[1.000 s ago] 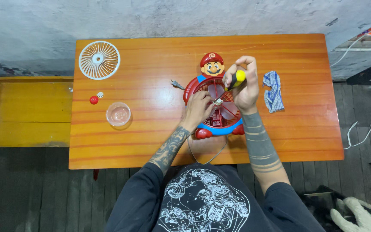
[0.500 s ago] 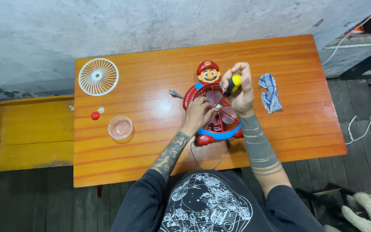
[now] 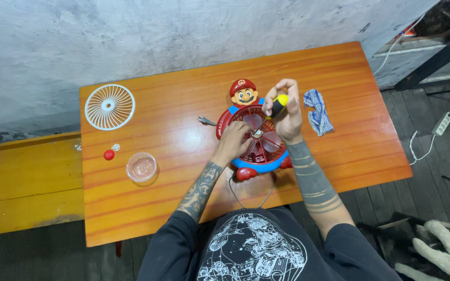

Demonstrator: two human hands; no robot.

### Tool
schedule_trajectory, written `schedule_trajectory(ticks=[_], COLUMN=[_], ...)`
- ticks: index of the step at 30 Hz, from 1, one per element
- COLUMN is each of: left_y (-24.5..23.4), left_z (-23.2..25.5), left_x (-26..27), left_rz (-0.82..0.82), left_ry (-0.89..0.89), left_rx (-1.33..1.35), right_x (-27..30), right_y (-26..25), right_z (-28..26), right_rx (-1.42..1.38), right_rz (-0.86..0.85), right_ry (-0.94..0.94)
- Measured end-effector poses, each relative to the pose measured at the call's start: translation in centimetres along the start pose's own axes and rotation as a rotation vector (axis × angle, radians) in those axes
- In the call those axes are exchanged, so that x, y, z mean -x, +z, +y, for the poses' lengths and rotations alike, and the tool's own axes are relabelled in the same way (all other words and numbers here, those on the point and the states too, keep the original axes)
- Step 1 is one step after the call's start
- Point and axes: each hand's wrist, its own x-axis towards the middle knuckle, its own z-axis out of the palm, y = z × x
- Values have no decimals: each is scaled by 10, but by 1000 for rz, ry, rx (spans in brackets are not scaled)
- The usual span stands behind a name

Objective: The person disassembles a Mario-themed electric fan on a wooden table. They remove the front grille, unscrew the central hub, and detach the fan blades using a screwdriver, placing small parts into a plastic container.

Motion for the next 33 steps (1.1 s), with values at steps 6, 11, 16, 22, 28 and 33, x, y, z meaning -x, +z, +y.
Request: schedule_trajectory(ticks=[6, 11, 16, 22, 28, 33], left_y=[-3, -2, 1, 9, 11, 11], left_z=[-1, -1, 9, 17, 16, 17], left_x=[-4, -11, -11, -10, -10, -7], left_rz=[-54, -76, -17, 68, 73, 81], left_ry=[22, 1, -38, -98, -79, -45], left_rx=[16, 13, -7, 11, 1, -19], right_x=[2, 3, 2, 4, 2, 1], right_y=[-4, 0, 0, -3, -1, 4], right_z=[0, -7, 0, 2, 1, -1], right_rx=[373, 244, 70, 241, 275, 306], right_rz=[-73, 28, 59, -8, 19, 56], right_ry=[-78, 112, 49, -22, -4, 41])
